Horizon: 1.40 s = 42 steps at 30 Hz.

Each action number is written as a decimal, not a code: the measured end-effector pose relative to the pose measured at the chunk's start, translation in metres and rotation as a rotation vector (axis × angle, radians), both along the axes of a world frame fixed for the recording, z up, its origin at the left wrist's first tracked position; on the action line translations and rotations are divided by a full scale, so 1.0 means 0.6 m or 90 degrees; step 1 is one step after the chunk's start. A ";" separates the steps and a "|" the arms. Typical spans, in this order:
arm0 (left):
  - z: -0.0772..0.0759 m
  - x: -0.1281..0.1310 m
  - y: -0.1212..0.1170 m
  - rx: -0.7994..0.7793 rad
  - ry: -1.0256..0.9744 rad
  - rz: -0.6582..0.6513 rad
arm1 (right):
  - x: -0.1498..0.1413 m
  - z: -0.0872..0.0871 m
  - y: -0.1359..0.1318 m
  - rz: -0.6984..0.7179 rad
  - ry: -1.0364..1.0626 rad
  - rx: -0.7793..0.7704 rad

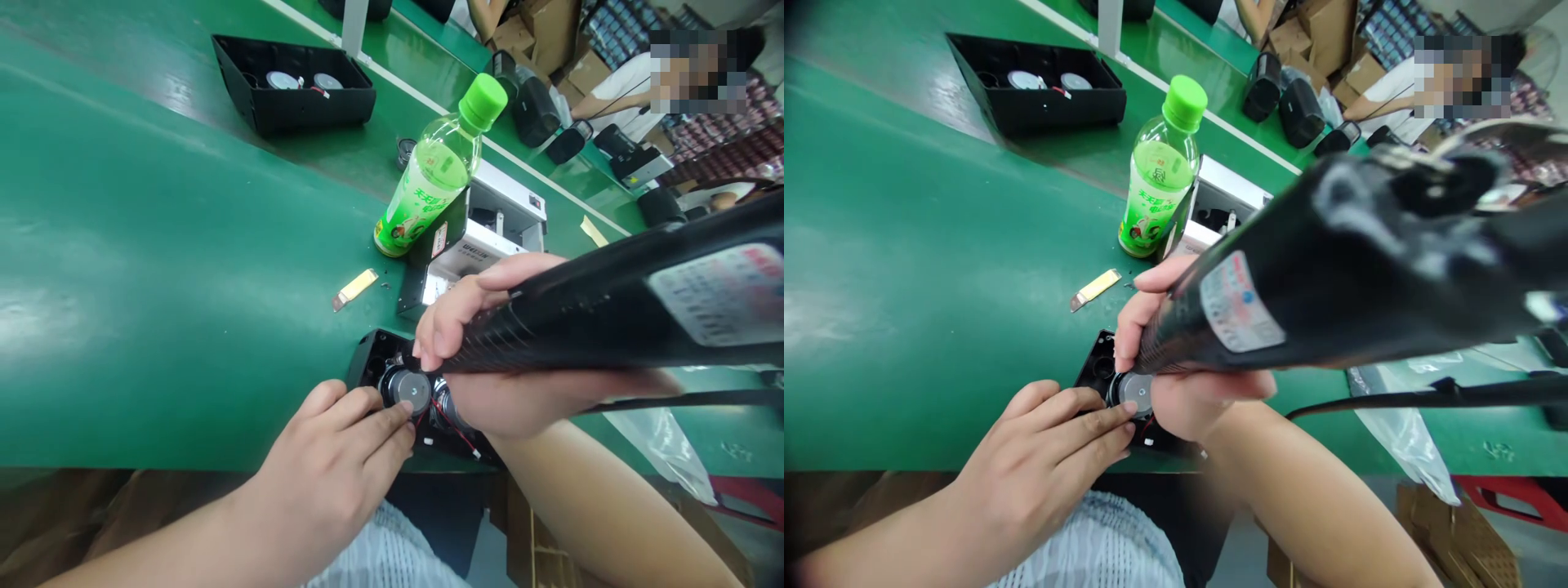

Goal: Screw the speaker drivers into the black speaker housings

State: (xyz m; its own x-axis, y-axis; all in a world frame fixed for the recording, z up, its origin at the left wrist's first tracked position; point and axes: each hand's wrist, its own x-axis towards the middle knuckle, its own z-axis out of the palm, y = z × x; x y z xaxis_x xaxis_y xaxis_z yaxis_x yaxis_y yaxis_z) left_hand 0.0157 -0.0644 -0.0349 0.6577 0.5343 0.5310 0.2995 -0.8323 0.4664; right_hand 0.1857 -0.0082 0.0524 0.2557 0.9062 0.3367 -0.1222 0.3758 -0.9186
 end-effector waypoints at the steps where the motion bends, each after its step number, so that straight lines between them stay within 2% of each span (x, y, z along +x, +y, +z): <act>1: -0.001 0.000 0.001 0.001 0.004 -0.002 | -0.002 -0.006 0.001 -0.008 0.016 0.011; 6: -0.005 -0.002 0.008 -0.001 0.002 -0.016 | -0.001 -0.027 0.002 0.053 0.057 0.012; 10: -0.010 0.001 0.012 -0.007 -0.009 -0.020 | -0.002 -0.034 -0.002 0.056 0.056 0.045; 16: -0.011 0.003 0.012 0.002 -0.042 0.006 | -0.004 -0.058 0.002 0.078 0.036 0.096; 18: -0.014 -0.004 0.010 -0.002 -0.050 0.035 | 0.005 -0.045 0.000 0.083 0.032 0.085; 20: -0.021 -0.015 0.011 -0.015 -0.050 0.077 | 0.024 -0.010 -0.007 0.057 0.048 0.067; 22: -0.031 -0.027 0.016 -0.042 -0.037 0.120 | 0.050 0.039 -0.016 -0.001 0.050 0.066; 24: -0.042 -0.035 0.024 -0.090 -0.006 0.134 | 0.077 0.083 -0.016 -0.073 -0.008 0.095; 26: -0.050 -0.039 0.033 -0.153 0.037 0.121 | 0.100 0.106 -0.005 -0.153 -0.058 0.167; 29: -0.060 -0.039 0.041 -0.207 0.072 0.103 | 0.117 0.104 0.023 -0.205 -0.078 0.204; 32: -0.063 -0.040 0.042 -0.209 0.076 0.105 | 0.113 0.095 0.039 -0.214 -0.109 0.197; 38: -0.062 -0.044 0.041 -0.205 0.083 0.097 | 0.094 0.115 0.020 -0.233 -0.109 0.122; 42: -0.057 -0.043 0.039 -0.215 0.093 0.105 | 0.094 0.081 0.032 -0.159 -0.083 0.128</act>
State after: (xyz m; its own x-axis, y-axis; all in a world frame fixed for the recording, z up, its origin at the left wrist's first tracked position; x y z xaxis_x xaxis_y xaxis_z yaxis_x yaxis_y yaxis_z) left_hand -0.0100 -0.0407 -0.0692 0.6041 0.7677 0.2139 0.5003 -0.5743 0.6480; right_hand 0.2420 0.0110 0.1008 0.4045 0.7329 0.5471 0.1108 0.5545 -0.8248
